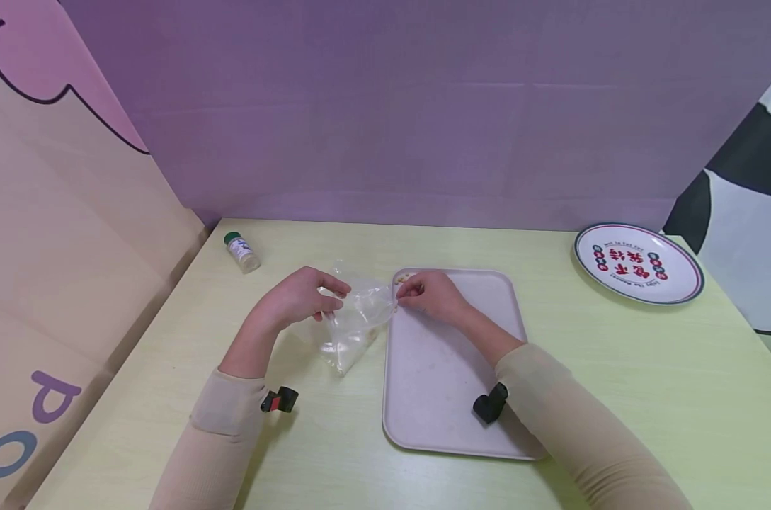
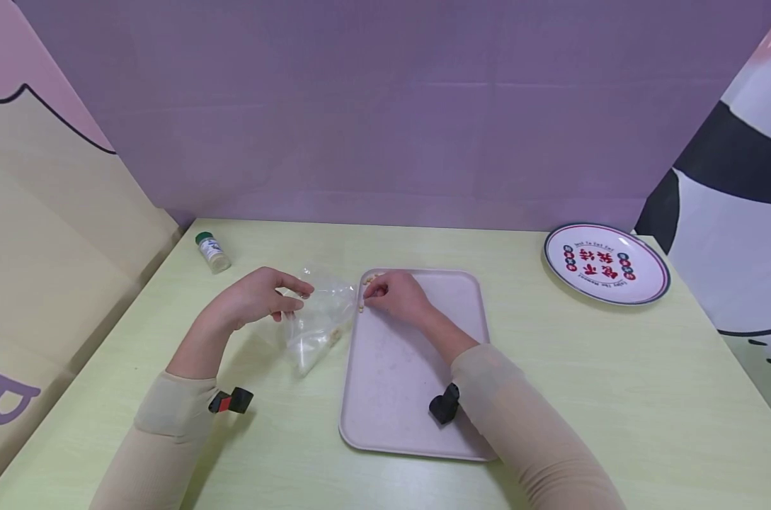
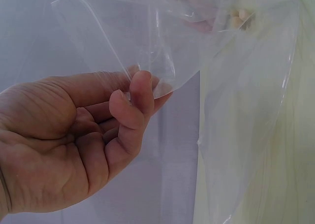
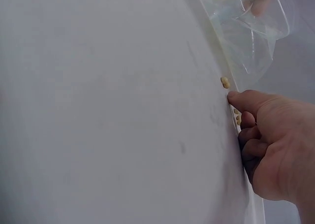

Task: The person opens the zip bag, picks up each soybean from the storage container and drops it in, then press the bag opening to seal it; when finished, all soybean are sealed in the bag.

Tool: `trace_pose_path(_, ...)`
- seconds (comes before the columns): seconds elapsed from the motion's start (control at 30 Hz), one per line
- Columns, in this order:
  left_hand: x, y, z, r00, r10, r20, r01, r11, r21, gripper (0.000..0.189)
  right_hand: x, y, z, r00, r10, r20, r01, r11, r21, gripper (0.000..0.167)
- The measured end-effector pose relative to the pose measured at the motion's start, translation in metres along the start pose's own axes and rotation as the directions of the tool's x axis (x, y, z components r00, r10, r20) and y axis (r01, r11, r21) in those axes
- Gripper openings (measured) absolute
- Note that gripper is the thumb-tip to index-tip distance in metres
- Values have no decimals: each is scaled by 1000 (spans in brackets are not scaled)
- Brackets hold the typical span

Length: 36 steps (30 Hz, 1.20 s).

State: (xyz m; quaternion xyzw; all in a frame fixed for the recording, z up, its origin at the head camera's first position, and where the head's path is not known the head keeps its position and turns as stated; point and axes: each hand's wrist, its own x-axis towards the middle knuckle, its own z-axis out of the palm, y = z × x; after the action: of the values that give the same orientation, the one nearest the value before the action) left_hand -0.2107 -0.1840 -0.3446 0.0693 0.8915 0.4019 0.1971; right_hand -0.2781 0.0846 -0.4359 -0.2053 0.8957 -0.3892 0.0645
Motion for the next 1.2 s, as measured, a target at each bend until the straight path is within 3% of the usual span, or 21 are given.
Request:
trace_pose_path(0.43,0,-1,-1,1000,10,-2,-10,1000,-11,35,1,-1,0,998,-52,19,54,995,-87,5)
trace_pose_path(0.93,0,-1,0,1000,2,1,-2,1000,-9,35,-1,-7,-5,998,56,-25,-54,997,62,11)
trace_pose_path(1.2,1,-1,0,1000,11,6,-11,1000,-14,35,-1,-13,-9,997,47,-55,-39,990,136,17)
